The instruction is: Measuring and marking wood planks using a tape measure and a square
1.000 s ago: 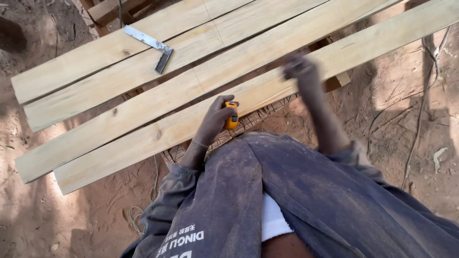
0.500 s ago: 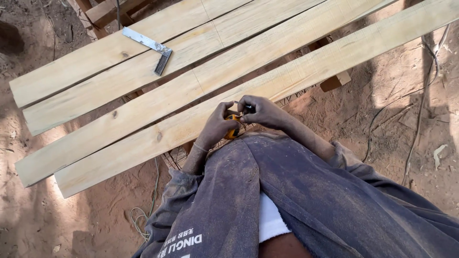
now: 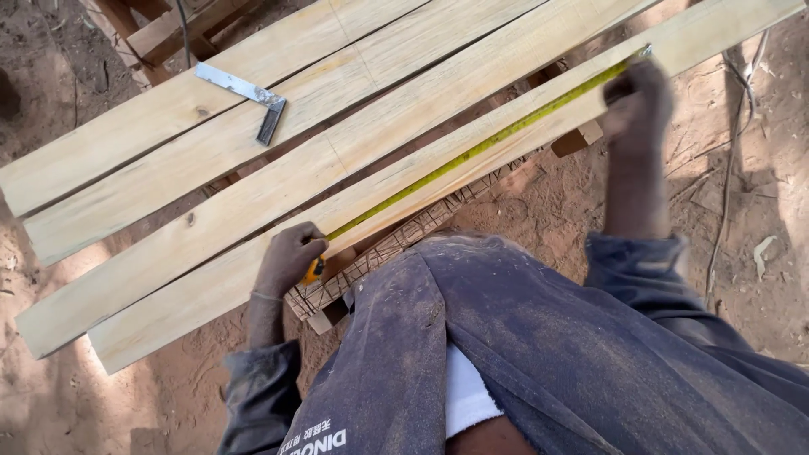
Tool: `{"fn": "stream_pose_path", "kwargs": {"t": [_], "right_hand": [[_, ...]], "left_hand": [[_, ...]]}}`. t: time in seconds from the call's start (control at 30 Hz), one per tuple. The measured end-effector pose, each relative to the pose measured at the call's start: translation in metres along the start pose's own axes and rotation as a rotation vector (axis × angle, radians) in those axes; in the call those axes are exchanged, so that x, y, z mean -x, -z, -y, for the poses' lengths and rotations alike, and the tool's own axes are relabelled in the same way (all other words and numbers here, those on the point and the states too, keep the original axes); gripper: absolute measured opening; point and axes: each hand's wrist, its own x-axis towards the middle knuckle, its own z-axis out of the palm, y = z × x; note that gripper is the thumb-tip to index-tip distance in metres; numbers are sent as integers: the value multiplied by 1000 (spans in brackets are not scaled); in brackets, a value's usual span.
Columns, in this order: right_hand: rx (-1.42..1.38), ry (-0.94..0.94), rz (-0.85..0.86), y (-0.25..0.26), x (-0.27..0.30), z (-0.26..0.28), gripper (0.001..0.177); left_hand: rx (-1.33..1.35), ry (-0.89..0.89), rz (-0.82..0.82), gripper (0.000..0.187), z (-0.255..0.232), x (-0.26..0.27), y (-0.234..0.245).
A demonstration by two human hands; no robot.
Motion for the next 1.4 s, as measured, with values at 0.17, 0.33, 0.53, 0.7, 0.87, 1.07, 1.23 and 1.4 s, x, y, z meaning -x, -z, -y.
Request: {"fn": "stream_pose_path", "kwargs": {"t": [0.17, 0.33, 0.53, 0.7, 0.87, 1.07, 1.23, 1.4], "right_hand": [[369, -310, 101, -91, 125, -25, 8], [258, -410, 262, -79, 126, -103, 21], [249, -299, -94, -57, 64, -32, 13], [241, -128, -364, 6, -19, -37, 11], [218, -116, -325, 0, -14, -37, 12], [258, -105, -271, -9, -9, -52, 20], [301, -103, -242, -2, -3, -61, 49], [523, -21, -314, -6, 16, -56, 34]], "left_hand": [[85, -9, 18, 15, -49, -23, -32], [2, -117, -79, 15, -85, -27, -43], [15, 81, 15, 18, -71, -9, -23], [-12, -2, -43, 20, -42, -13, -25], [21, 20, 14, 15, -89, -16, -42], [-3, -46, -51, 14, -120, -26, -53], [-44, -37, -107, 15, -107, -30, -48], [-79, -41, -248, 15, -55, -30, -29]]}}
